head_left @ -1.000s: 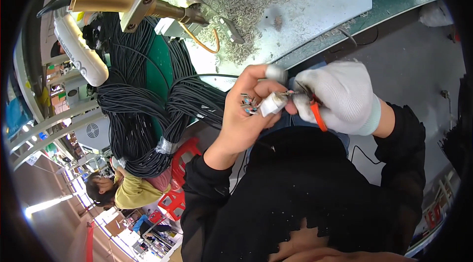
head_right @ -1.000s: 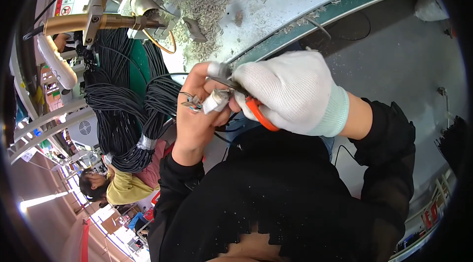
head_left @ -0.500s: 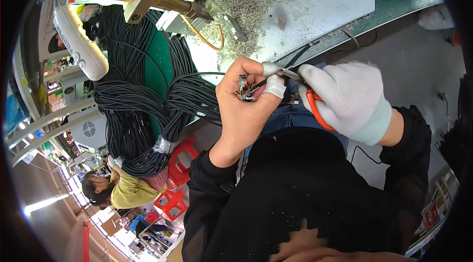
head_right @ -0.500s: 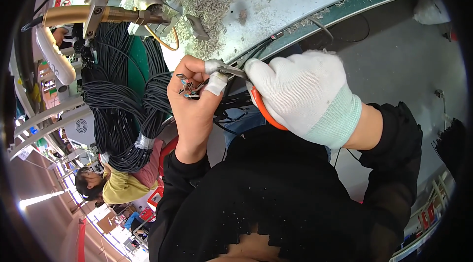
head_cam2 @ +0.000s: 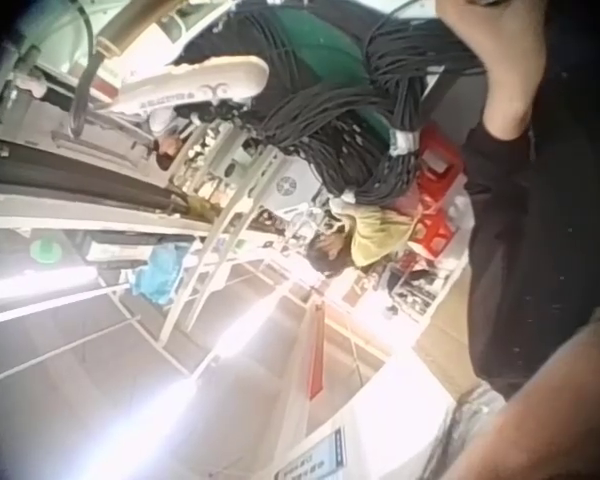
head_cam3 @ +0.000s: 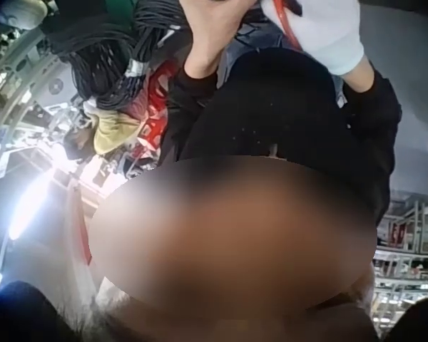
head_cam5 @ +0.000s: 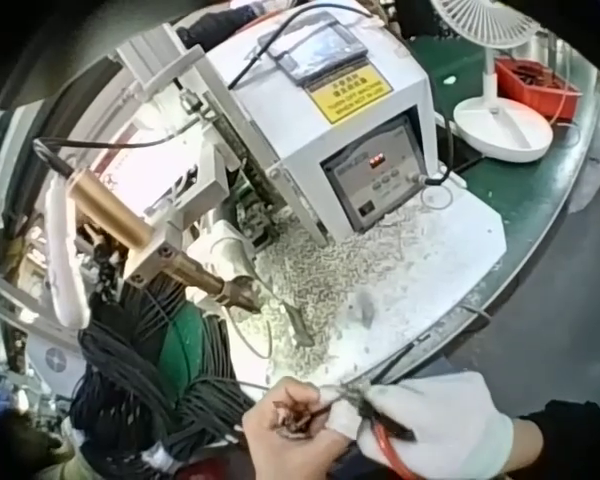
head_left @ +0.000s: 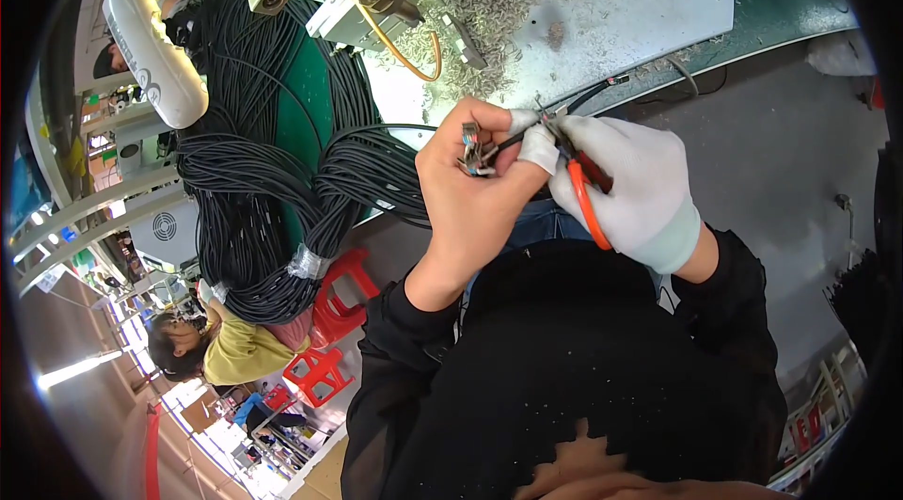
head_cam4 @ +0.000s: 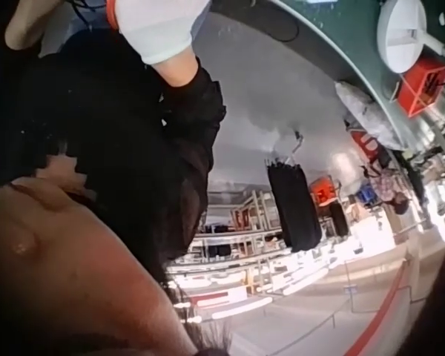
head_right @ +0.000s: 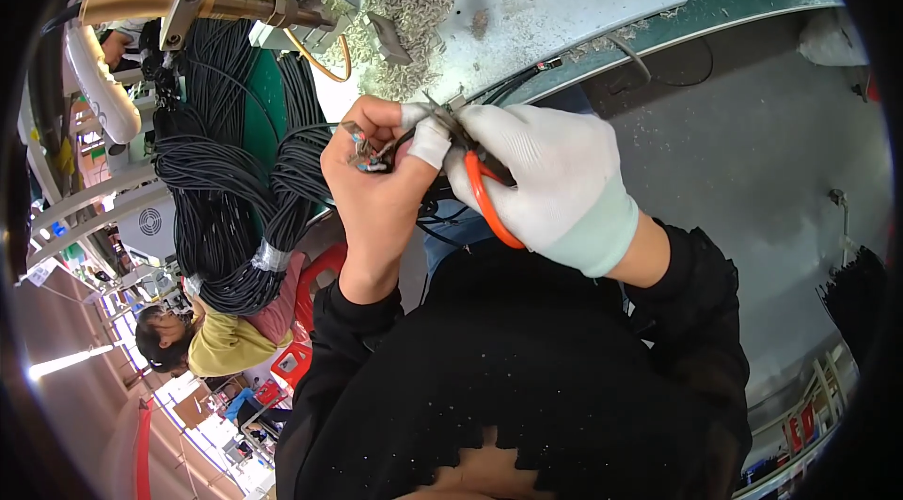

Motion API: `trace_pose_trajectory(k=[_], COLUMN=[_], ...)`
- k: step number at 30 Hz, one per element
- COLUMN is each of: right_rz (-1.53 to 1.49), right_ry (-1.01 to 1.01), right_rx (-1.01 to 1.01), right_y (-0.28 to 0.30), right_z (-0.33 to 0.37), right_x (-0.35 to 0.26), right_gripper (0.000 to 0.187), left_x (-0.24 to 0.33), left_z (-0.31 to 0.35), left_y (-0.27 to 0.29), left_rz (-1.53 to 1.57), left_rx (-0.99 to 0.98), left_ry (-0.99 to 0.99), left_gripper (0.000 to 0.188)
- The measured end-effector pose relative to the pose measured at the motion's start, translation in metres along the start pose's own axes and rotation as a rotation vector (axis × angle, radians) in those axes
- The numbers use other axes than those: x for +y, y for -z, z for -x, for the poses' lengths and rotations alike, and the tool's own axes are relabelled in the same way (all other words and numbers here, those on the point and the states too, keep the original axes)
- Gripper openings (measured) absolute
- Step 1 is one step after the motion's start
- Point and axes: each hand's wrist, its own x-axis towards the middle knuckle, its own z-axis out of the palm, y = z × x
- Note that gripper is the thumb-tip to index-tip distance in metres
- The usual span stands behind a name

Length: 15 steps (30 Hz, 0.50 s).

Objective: Manually process electrical cables by cutting and stripping insulation at an assembly station.

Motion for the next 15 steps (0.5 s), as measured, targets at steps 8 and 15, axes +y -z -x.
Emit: trace_pose_trajectory(k=[8, 15], right_rz=[-0.166, -0.125], right_ry=[-0.235, 0.068], right_rx=[-0.329, -0.339], right_y=[0.000, -0.013], right_z=[-0.016, -0.087], right_x=[0.011, 0.046], right_gripper=[0.016, 0.025], left_x=[-0.029, -0.041], left_z=[-0.026, -0.071], left_y=[0.052, 0.069], left_rz=[0.464, 0.660], left_rx=[-0.117, -0.132], left_ry=[0.310, 0.311], left_gripper=[0.009, 0.014])
